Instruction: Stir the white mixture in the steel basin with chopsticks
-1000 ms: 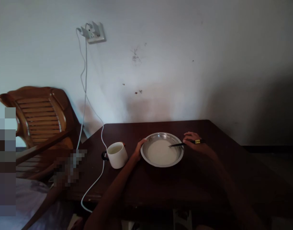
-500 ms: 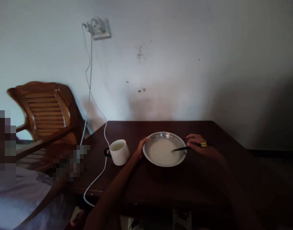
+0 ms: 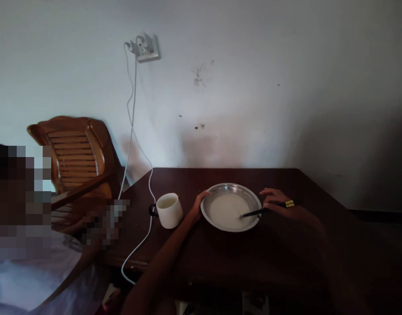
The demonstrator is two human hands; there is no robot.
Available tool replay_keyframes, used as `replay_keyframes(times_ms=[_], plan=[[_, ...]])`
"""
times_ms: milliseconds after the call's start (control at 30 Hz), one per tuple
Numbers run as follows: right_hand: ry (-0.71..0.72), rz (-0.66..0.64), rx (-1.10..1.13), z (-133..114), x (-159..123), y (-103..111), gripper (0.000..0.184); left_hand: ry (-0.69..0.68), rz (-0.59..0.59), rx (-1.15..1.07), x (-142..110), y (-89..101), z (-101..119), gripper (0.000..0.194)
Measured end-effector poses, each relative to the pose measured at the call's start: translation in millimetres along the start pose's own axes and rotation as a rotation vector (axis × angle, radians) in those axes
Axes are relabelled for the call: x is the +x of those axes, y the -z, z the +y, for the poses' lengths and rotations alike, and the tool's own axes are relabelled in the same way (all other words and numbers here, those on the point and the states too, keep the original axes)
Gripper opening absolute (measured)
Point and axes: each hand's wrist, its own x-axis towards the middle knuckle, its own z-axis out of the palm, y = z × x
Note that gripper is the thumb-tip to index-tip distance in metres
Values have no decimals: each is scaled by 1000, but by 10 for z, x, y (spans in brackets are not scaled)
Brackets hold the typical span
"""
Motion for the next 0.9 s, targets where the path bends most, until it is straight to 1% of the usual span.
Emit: replay_keyframes(times_ms=[67, 100, 133, 200, 233, 267, 300, 333, 400, 467, 533, 567, 633, 667, 700, 767, 800, 833, 900], plan=[[12, -108, 69, -99, 2, -100, 43, -9, 10, 1, 2, 6, 0, 40], [14, -120, 81, -164, 37, -198, 44, -6, 20, 3, 2, 9, 1, 40], [17, -100, 75, -223, 86, -306, 45, 1, 28, 4, 0, 12, 3, 42], [11, -1, 26, -279, 187, -466, 42, 21, 39, 3, -5, 14, 8, 45], [-5, 60, -5, -270, 218, -489, 41, 24, 45, 3, -9, 14, 10, 45], [-25, 110, -29, -240, 224, -468, 40, 22, 52, 4, -13, 13, 12, 45], [-43, 137, -39, -198, 205, -409, 39, 17, 59, 3, -16, 11, 12, 44], [-55, 137, -34, -157, 164, -325, 39, 12, 64, 3, -19, 10, 12, 43], [-44, 65, 13, -121, 47, -160, 38, 9, 70, -1, -19, 9, 11, 43], [1, -49, 55, -183, -43, -113, 36, 9, 57, -5, -12, 11, 10, 44], [60, -114, 45, -308, -49, -231, 34, 5, 45, -4, 0, 14, 11, 42], [84, -100, 21, -366, -18, -326, 32, 7, 42, -4, 4, 14, 11, 41], [102, -7, -49, -412, 72, -491, 28, 10, 42, -6, 4, 9, 15, 41], [78, 60, -83, -388, 111, -522, 27, 12, 42, -7, -2, 2, 19, 41], [36, 118, -109, -334, 134, -507, 28, 14, 40, -7, -10, -7, 23, 41], [-71, 189, -125, -168, 115, -343, 31, 10, 33, -7, -32, -30, 35, 40], [-95, 172, -108, -85, 77, -220, 34, 9, 30, -9, -41, -42, 41, 39], [-83, 134, -76, -21, 28, -97, 36, 9, 29, -11, -49, -52, 45, 39], [-27, 13, -7, 13, -68, 71, 39, 7, 33, -9, -54, -64, 51, 39]])
